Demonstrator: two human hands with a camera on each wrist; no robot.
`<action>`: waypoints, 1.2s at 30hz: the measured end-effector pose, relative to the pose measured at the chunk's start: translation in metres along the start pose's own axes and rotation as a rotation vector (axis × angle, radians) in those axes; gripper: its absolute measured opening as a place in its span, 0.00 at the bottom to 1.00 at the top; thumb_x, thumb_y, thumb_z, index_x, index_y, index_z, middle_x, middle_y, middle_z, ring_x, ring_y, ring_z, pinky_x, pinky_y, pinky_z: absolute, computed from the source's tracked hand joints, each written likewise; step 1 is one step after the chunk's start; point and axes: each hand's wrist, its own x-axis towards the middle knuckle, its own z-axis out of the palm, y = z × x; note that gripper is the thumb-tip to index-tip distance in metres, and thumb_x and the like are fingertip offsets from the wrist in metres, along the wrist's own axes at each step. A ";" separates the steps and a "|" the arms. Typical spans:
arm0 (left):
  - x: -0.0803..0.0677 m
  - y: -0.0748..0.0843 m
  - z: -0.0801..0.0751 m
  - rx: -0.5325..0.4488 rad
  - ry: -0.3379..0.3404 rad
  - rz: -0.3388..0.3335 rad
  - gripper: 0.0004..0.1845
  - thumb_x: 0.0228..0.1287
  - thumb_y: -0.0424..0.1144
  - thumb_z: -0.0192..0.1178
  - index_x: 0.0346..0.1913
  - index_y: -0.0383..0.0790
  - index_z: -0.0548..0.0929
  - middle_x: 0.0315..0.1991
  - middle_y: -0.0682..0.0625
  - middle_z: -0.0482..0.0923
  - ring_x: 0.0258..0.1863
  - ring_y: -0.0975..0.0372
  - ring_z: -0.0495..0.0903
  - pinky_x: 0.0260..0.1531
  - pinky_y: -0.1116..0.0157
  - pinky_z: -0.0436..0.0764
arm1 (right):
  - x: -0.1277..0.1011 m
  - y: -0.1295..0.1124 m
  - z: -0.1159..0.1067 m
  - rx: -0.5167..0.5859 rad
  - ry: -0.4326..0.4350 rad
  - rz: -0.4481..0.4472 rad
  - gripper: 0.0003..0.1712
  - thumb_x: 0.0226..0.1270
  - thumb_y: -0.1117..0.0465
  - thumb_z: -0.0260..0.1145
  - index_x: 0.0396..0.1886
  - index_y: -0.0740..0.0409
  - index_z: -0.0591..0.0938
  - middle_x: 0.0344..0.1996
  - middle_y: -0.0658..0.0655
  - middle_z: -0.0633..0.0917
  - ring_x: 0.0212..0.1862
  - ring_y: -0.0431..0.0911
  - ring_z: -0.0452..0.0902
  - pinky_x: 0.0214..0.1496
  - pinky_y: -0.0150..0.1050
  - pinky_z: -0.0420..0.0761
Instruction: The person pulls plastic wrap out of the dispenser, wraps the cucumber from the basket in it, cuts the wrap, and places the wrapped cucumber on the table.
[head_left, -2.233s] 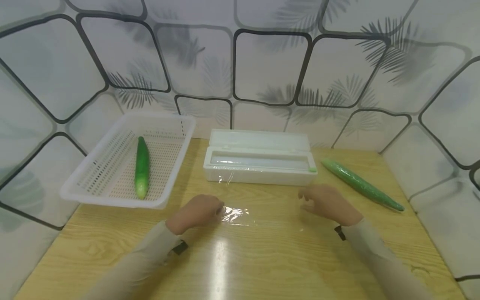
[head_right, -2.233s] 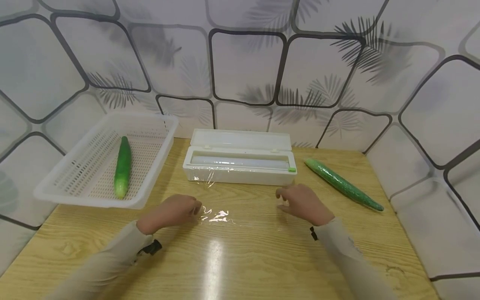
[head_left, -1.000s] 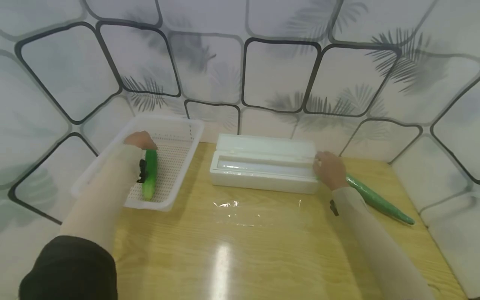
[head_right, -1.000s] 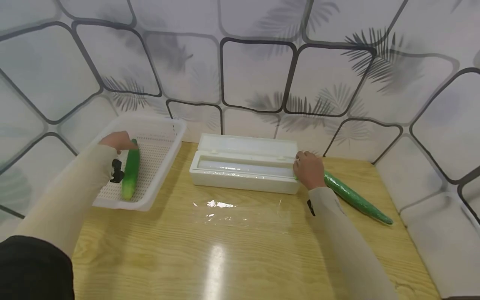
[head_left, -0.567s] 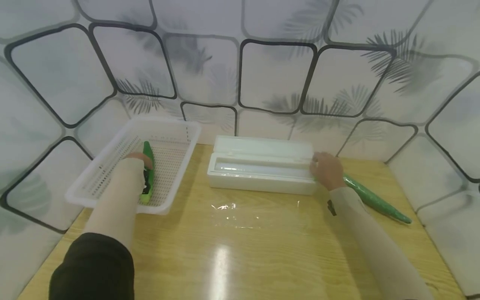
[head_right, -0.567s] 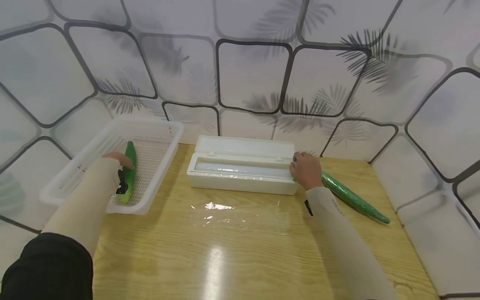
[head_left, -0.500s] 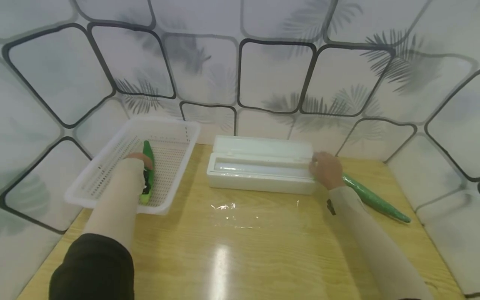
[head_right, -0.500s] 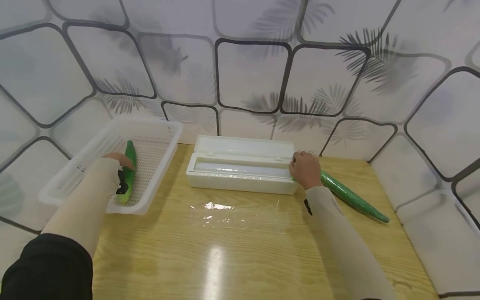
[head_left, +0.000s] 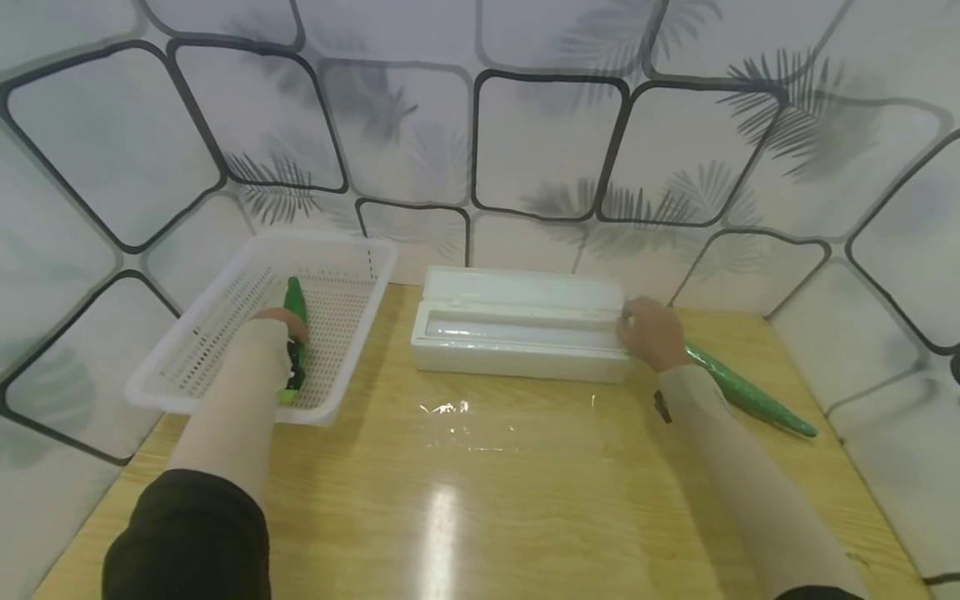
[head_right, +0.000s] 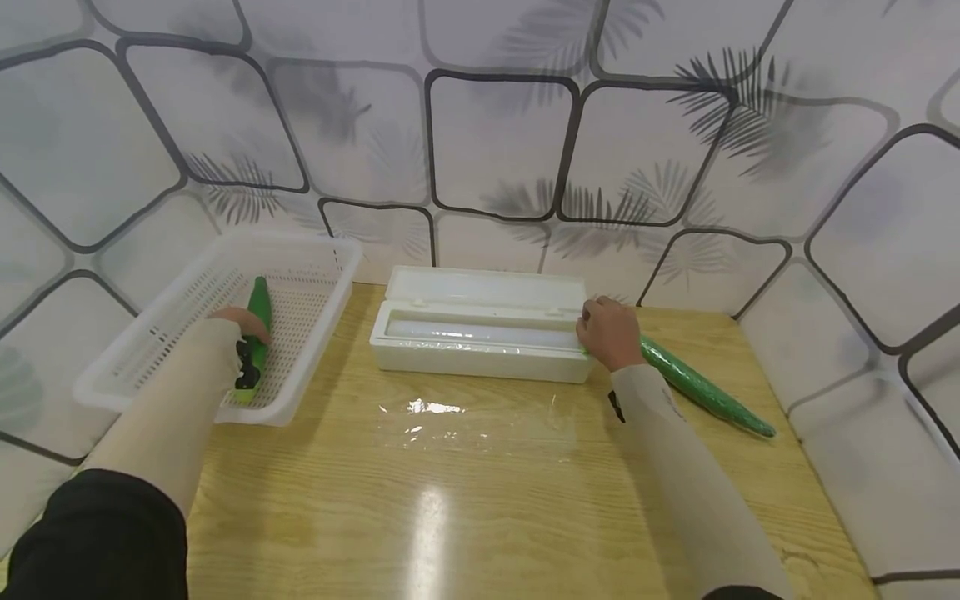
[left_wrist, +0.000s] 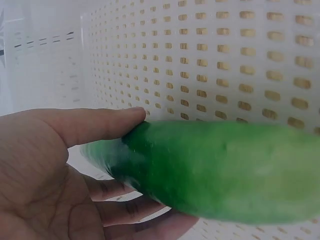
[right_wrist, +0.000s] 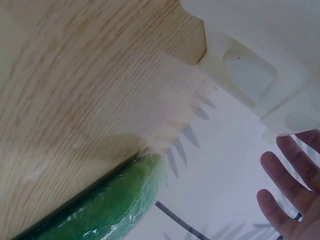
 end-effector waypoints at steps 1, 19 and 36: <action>0.000 -0.001 0.000 -0.010 -0.012 -0.010 0.51 0.41 0.36 0.70 0.72 0.44 0.55 0.70 0.41 0.59 0.65 0.42 0.66 0.50 0.43 0.78 | 0.000 0.000 -0.001 0.000 0.003 -0.002 0.07 0.57 0.67 0.58 0.25 0.66 0.79 0.33 0.68 0.85 0.33 0.59 0.80 0.34 0.50 0.81; 0.023 0.009 -0.033 0.613 -0.166 0.336 0.41 0.53 0.48 0.58 0.64 0.26 0.58 0.49 0.31 0.69 0.42 0.47 0.75 0.37 0.56 0.80 | 0.000 0.000 0.002 -0.021 0.023 -0.011 0.08 0.57 0.65 0.58 0.25 0.65 0.79 0.28 0.65 0.84 0.28 0.55 0.78 0.28 0.47 0.79; -0.074 0.034 -0.025 0.946 0.122 0.933 0.31 0.51 0.43 0.63 0.57 0.36 0.66 0.40 0.33 0.80 0.32 0.46 0.79 0.21 0.51 0.75 | -0.004 0.002 -0.006 0.000 0.124 -0.012 0.07 0.57 0.65 0.58 0.26 0.65 0.80 0.38 0.66 0.85 0.39 0.60 0.81 0.37 0.52 0.81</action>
